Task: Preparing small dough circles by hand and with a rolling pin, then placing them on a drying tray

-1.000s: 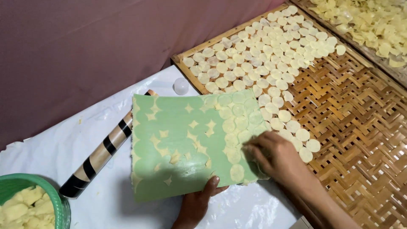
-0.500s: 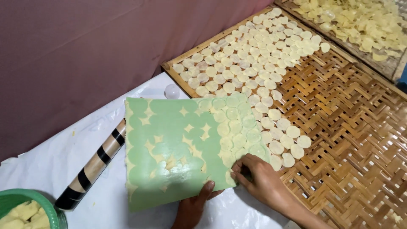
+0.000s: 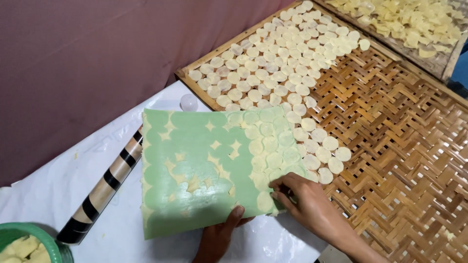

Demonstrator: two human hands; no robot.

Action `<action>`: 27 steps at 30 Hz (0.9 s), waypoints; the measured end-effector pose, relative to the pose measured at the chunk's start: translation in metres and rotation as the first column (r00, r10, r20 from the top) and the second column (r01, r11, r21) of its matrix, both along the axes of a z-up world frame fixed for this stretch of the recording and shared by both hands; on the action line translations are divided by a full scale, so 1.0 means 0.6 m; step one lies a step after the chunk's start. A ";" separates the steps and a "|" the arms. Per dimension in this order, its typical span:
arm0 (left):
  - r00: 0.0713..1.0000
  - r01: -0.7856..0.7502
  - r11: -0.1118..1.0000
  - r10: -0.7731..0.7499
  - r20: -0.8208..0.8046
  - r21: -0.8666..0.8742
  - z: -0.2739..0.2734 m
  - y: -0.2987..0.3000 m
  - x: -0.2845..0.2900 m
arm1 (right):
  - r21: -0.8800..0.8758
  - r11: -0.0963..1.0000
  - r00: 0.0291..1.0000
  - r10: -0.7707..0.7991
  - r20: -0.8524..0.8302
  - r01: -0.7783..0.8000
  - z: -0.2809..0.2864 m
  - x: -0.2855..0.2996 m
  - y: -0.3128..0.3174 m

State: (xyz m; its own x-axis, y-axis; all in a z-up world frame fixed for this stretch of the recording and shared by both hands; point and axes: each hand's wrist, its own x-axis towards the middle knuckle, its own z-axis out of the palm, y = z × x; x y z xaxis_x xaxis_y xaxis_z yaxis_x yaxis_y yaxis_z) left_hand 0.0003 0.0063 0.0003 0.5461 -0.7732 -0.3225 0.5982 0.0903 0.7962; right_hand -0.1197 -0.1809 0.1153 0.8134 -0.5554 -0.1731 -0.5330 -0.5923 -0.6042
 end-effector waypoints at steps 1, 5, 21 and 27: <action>1.000 -0.004 1.000 0.004 -0.004 0.003 0.004 0.000 0.000 | 0.003 1.000 1.000 0.004 -0.004 -0.004 -0.005 -0.001 0.003; 0.998 0.020 0.989 -0.028 0.052 0.146 0.015 0.004 0.001 | -0.026 0.999 1.000 0.018 -0.007 -0.018 -0.019 0.001 0.012; 0.994 0.037 0.999 -0.038 0.104 0.009 -0.030 0.008 -0.001 | 0.226 0.974 0.999 0.016 -0.046 -0.005 -0.015 0.006 0.009; 0.999 0.035 0.999 -0.035 0.028 -0.021 -0.021 0.004 0.000 | 0.457 0.887 0.982 -0.019 0.187 -0.070 -0.038 -0.006 -0.033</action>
State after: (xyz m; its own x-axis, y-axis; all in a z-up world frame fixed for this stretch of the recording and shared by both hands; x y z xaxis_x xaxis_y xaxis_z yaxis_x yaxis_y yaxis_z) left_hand 0.0002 0.0084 -0.0123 0.5271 -0.7987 -0.2903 0.5789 0.0873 0.8107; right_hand -0.1236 -0.2006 0.0923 0.8679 -0.4282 -0.2517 -0.3764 -0.2363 -0.8958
